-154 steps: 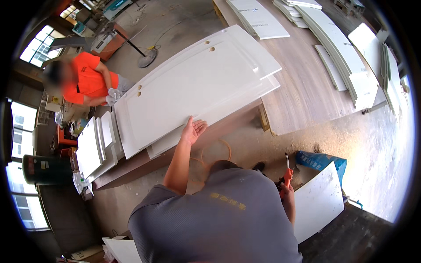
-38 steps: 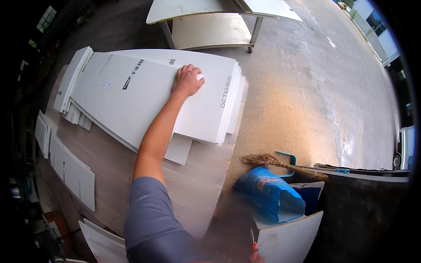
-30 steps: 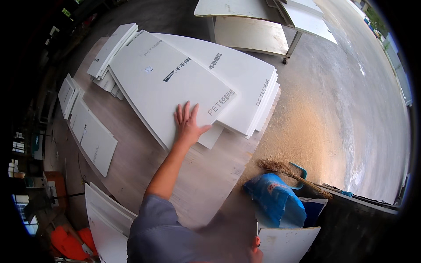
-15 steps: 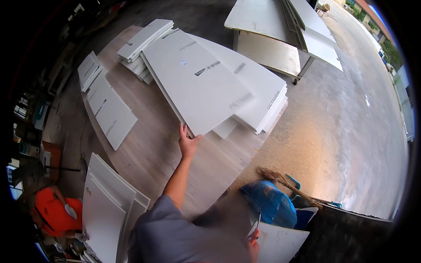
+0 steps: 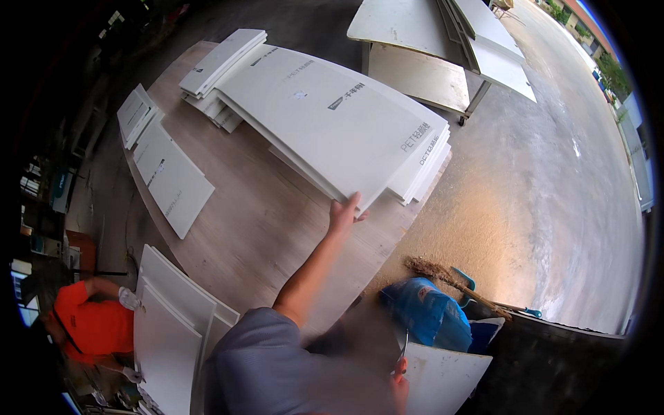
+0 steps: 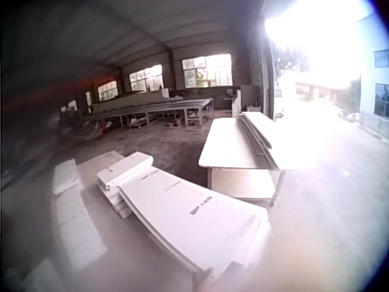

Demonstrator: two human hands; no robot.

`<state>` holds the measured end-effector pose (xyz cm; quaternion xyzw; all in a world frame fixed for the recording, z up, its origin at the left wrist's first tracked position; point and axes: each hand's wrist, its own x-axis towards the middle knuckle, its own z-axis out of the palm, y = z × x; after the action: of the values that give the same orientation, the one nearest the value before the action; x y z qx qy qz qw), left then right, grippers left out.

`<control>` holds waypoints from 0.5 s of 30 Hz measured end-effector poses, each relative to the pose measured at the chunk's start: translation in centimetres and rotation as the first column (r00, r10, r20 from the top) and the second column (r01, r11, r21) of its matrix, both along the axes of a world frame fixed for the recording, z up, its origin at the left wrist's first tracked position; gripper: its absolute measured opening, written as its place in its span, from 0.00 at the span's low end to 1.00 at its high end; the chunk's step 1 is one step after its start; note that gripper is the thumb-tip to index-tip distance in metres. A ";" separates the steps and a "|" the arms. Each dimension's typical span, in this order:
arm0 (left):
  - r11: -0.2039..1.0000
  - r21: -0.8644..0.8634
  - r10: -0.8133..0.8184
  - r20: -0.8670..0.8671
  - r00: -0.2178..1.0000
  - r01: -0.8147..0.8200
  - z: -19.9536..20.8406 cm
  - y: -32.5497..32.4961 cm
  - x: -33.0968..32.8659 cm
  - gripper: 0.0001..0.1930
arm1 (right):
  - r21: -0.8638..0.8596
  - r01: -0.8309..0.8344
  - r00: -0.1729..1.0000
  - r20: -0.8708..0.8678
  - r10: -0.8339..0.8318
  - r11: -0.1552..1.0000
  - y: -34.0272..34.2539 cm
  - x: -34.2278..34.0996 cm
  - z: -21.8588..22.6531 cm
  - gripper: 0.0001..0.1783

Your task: The person repeatedly picks up white rectangular panels, places them on a machine table, and uses a handheld air blow gun to clean the surface. They then remove the panels and stack them with others. The process is repeated for multiple panels.

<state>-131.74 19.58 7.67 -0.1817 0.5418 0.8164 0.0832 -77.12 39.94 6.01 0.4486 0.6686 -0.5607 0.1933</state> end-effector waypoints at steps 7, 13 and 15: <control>0.818 -0.547 0.132 -0.119 0.984 -0.176 -6.0 5.6 0.5 0.51 | -0.204 0.170 0.985 0.030 -0.168 0.964 -1.0 -11.5 9.8 0.10; 0.390 -0.920 -0.140 -0.091 0.986 -0.030 1.3 7.5 1.9 0.63 | -0.318 0.090 0.990 -0.078 -0.121 0.944 0.4 -12.5 7.6 0.10; 0.443 -0.886 -0.118 -0.206 0.971 -0.134 0.5 6.0 1.3 0.62 | -0.308 0.056 0.995 -0.065 -0.079 0.950 0.1 -13.3 7.4 0.11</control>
<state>-130.41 25.56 8.15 -0.1014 0.8955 0.4229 -0.0946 -90.39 40.00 13.39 0.4142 0.5651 -0.6802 0.2154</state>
